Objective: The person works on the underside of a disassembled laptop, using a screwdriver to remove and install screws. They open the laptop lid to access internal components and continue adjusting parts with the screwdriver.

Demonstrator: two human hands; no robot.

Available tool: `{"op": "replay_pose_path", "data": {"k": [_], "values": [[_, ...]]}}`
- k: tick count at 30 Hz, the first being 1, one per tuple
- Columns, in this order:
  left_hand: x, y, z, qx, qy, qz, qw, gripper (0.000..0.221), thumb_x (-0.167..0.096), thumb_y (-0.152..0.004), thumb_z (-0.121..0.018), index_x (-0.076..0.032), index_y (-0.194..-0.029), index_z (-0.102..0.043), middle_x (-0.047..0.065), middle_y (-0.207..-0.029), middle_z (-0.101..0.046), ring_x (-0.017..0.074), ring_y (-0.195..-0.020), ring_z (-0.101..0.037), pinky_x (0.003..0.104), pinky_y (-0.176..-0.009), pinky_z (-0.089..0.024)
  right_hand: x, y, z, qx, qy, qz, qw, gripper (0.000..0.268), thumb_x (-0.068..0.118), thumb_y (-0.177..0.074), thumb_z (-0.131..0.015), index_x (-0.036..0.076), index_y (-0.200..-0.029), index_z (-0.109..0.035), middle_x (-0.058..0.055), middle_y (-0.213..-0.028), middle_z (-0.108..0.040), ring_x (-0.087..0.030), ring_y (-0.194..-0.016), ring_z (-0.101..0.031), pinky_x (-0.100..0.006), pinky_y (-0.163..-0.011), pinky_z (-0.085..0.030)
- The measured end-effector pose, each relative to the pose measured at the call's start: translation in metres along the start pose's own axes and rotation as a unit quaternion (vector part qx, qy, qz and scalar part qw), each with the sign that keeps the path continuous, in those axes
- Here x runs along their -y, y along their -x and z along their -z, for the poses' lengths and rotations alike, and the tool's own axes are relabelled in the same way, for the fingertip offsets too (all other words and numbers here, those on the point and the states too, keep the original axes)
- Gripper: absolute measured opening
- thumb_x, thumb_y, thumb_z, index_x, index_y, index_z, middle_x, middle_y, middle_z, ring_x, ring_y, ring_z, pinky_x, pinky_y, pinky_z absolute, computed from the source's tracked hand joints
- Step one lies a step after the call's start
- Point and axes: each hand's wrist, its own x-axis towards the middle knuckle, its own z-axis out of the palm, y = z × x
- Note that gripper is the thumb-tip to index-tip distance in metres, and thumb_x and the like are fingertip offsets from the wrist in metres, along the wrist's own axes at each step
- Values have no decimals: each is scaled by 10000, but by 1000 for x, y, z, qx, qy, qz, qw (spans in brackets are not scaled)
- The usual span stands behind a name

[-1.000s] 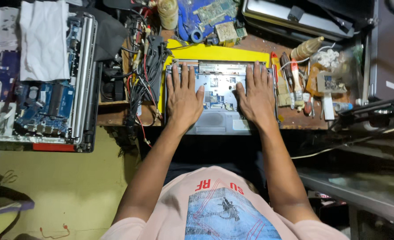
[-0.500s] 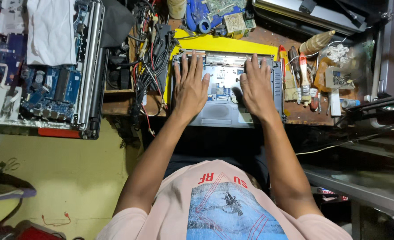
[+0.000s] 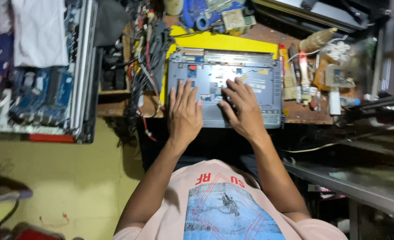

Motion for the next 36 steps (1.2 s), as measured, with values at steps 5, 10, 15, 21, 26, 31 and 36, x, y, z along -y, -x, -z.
{"op": "replay_pose_path", "data": {"k": [5, 10, 15, 21, 26, 31, 36], "values": [[-7, -2, 5, 38, 8, 21, 999, 375, -182, -1049, -473, 12, -1345, -598, 266, -1507, -507, 415, -1476, -374, 560, -1233, -178, -6, 4, -4, -55, -53, -15, 997, 338, 268, -985, -712, 89, -1271, -716, -179, -1372, -654, -416, -1362, -539, -563, -1168, -377], [-5, -1, 5, 3, -1, -8, 1000, 366, -178, -1050, -490, 30, -1323, -616, 278, -1473, -541, 443, -1428, -441, 567, -1208, -238, -18, 8, 22, -197, -166, -65, 964, 141, 38, -987, -676, 18, -1100, -757, -169, -1132, -749, -388, -1178, -685, -477, -1052, -509], [-2, 1, -1, -18, -23, -19, 999, 368, -202, -1048, -509, 27, -1309, -635, 262, -1459, -568, 426, -1416, -469, 557, -1205, -253, -79, 31, 43, -268, -2, -116, 956, 123, 63, -1031, -644, 44, -1057, -762, -122, -1040, -749, -329, -1020, -729, -418, -942, -544], [-5, 2, -2, -22, -25, -11, 999, 366, -198, -1056, -489, 20, -1310, -636, 252, -1461, -573, 424, -1414, -473, 553, -1210, -248, -172, 57, 43, -228, 174, -166, 944, 131, 83, -994, -676, 77, -1086, -769, -108, -947, -697, -351, -908, -686, -445, -867, -539], [-6, 3, -1, -26, -28, -12, 999, 365, -208, -1056, -490, 13, -1305, -640, 246, -1452, -583, 414, -1412, -482, 551, -1208, -256, -220, 44, 26, -126, 302, -263, 908, 99, 325, -936, -753, 246, -956, -809, -34, -828, -701, -289, -853, -698, -434, -737, -572], [-4, 5, -4, -39, -29, -11, 999, 359, -214, -1055, -495, 0, -1305, -640, 235, -1457, -580, 407, -1413, -481, 547, -1207, -261, -248, 32, 15, -83, 351, -332, 872, 71, 355, -867, -753, 316, -873, -812, -23, -731, -685, -287, -768, -725, -446, -626, -599], [-3, 4, -4, -41, -31, -17, 999, 362, -219, -1058, -485, -1, -1301, -640, 236, -1452, -583, 404, -1411, -484, 541, -1204, -267, -249, 16, 27, 8, 316, -413, 854, 97, 414, -855, -774, 427, -945, -806, -83, -851, -756, -329, -868, -754, -476, -734, -627]]}}
